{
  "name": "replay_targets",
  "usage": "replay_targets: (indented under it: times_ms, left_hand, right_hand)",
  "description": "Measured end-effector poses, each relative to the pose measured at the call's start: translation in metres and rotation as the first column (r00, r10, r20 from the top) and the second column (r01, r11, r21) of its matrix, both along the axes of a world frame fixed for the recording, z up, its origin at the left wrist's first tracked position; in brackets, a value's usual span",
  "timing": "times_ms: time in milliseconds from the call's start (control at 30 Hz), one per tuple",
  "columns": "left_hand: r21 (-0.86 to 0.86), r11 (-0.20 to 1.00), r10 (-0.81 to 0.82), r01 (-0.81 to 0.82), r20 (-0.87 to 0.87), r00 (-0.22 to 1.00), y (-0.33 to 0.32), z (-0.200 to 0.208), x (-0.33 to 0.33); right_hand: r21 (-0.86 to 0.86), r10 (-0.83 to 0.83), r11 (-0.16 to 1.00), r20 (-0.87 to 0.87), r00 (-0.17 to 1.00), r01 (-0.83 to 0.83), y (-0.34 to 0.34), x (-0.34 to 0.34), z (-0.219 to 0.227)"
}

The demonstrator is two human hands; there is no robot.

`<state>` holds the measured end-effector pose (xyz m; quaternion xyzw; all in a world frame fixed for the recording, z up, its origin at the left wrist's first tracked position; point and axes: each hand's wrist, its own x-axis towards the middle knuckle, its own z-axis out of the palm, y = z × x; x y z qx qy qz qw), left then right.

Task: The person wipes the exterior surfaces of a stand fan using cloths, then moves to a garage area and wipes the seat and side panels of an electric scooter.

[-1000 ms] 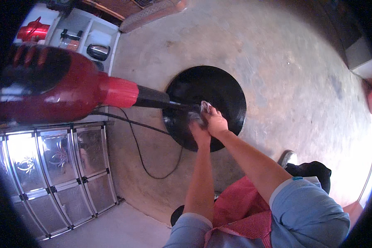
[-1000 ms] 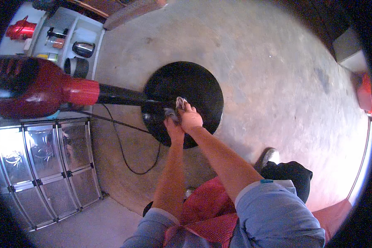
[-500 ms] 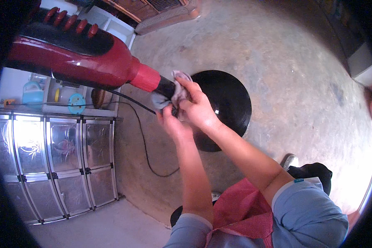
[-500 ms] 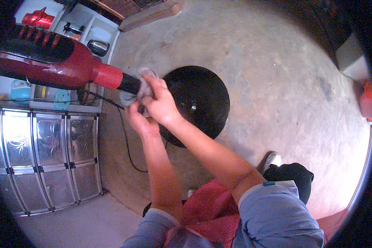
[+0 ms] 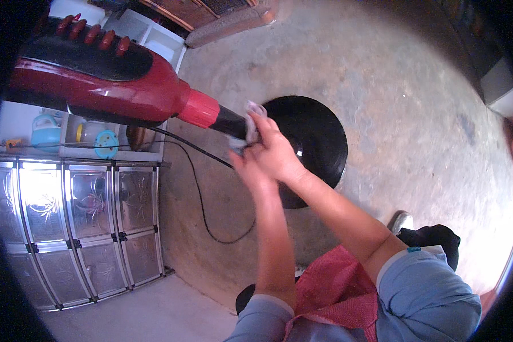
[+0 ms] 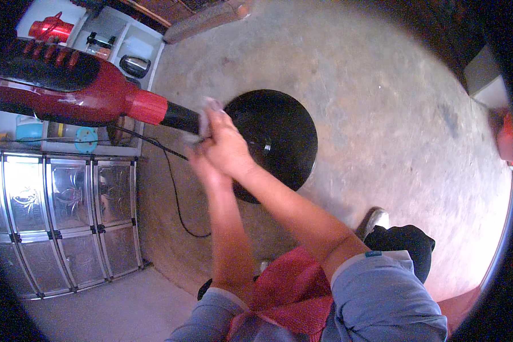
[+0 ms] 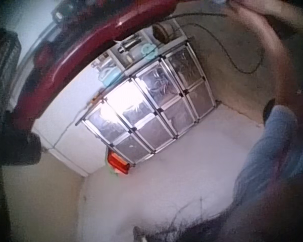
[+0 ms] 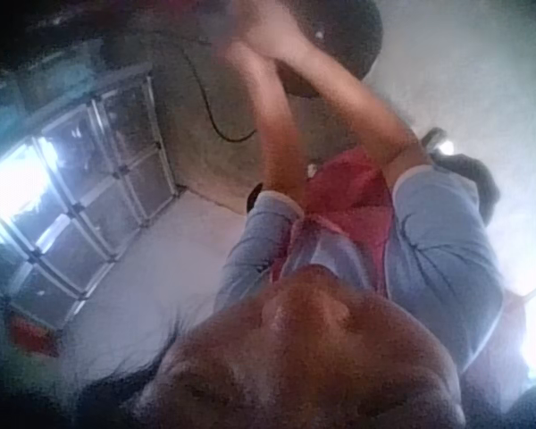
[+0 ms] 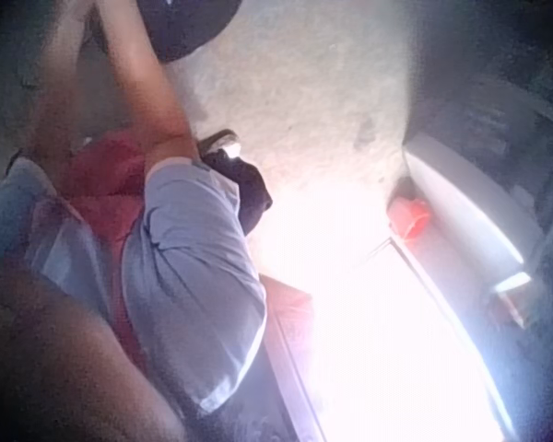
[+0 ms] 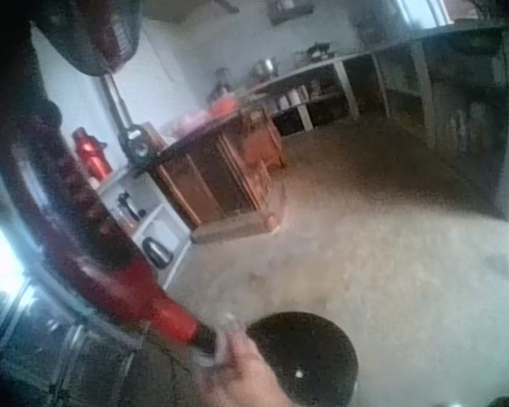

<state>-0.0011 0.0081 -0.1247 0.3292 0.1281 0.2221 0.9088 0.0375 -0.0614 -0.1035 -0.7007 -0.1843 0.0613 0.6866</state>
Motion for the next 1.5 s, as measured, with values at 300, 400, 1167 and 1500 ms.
replay_targets:
  times_ms: [300,400,1167,1500]
  left_hand:
    - [-0.392,0.898,-0.001,0.198,0.449,0.894,0.024,-0.035,-0.007]
    - [0.582,0.805,0.282,0.114,-0.546,0.789,-0.003,-0.074,0.001]
    - [0.757,0.633,0.377,0.165,-0.488,0.787,-0.013,-0.163,-0.030]
    - [0.762,-0.217,0.626,0.611,-0.371,0.686,-0.035,-0.182,-0.041]
  right_hand:
    - [0.361,0.004,0.932,0.050,0.999,-0.022,0.008,-0.007,-0.004]
    - [-0.002,-0.092,0.996,-0.168,0.981,0.093,0.005,-0.003,-0.089]
    - [-0.694,0.009,0.719,-0.011,1.000,-0.014,-0.022,-0.010,-0.141]
    - [-0.848,0.274,0.529,0.189,0.943,0.016,-0.032,-0.013,-0.206]
